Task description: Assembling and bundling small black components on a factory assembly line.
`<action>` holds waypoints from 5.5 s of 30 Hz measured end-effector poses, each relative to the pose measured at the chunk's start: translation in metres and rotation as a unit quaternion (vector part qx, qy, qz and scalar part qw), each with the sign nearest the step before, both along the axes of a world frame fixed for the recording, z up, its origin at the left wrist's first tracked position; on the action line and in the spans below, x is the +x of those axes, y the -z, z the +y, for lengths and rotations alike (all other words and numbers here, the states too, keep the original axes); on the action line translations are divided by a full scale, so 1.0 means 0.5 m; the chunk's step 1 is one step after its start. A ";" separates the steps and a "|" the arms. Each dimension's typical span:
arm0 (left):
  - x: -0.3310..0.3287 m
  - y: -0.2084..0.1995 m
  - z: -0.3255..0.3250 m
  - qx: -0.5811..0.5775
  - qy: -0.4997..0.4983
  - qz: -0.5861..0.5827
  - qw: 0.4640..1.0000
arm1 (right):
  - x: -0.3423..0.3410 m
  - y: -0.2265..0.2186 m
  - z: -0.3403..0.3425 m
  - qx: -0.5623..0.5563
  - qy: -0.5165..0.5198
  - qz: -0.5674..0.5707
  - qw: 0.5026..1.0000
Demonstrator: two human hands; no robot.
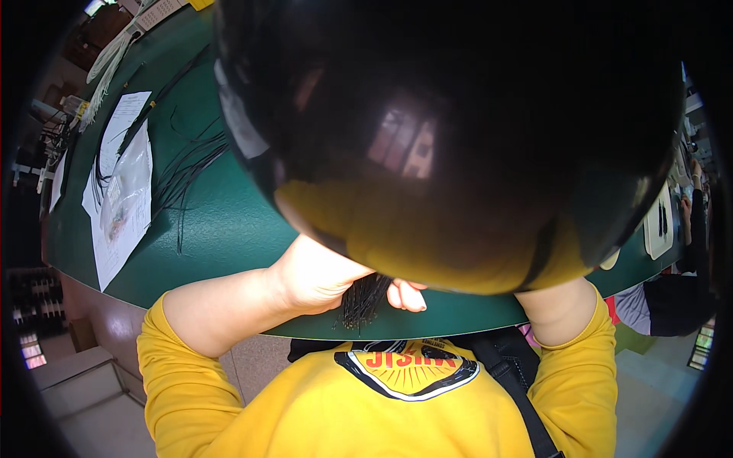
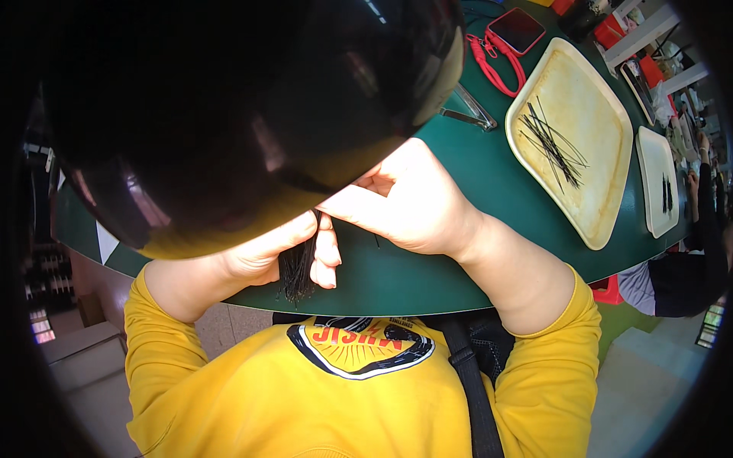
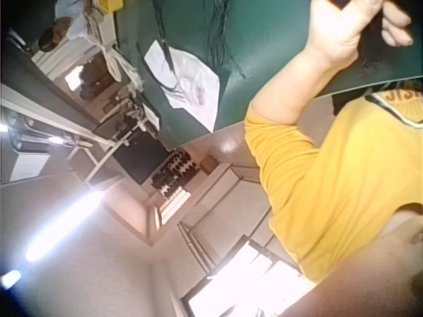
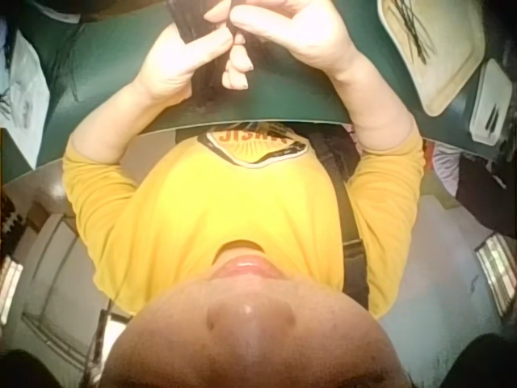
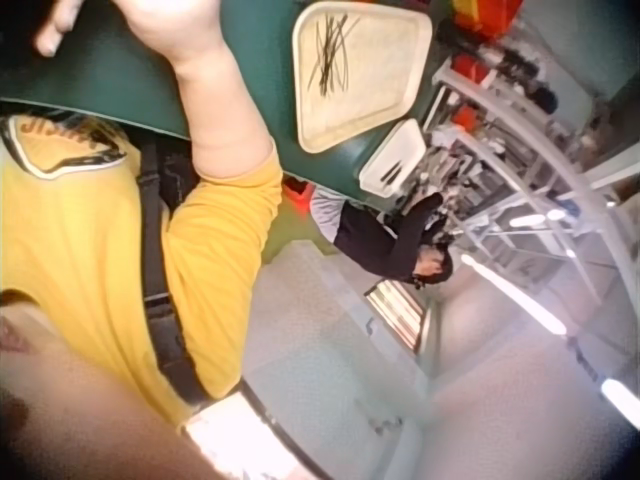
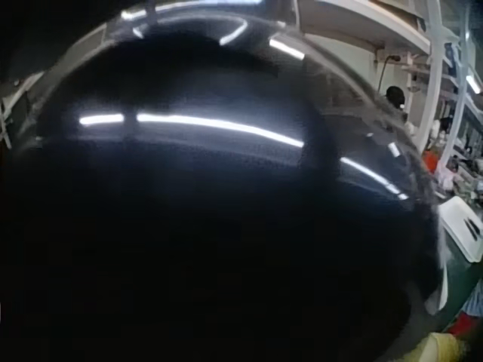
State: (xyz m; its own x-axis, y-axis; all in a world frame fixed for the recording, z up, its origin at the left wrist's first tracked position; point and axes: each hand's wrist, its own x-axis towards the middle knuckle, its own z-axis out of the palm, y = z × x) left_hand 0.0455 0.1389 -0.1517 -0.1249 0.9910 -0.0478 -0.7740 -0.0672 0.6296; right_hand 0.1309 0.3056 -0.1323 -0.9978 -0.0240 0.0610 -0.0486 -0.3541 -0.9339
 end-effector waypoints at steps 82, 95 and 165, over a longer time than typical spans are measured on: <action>0.005 -0.016 0.004 -0.018 -0.005 -0.006 1.000 | 0.005 0.035 0.016 0.009 0.030 0.075 0.997; -0.001 0.010 0.006 -0.001 -0.023 0.024 0.999 | -0.007 0.065 0.040 0.333 0.184 0.324 0.866; -0.006 0.022 0.007 0.003 -0.031 0.105 0.994 | 0.012 0.081 0.015 0.358 0.243 0.256 0.864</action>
State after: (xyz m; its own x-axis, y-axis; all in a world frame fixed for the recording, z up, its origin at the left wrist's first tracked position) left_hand 0.0425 0.1424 -0.1627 -0.1929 0.9812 -0.0091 -0.6192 -0.1145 0.7769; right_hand 0.1368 0.3131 -0.1728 -0.7472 0.1748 0.6412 -0.5020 0.4839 -0.7168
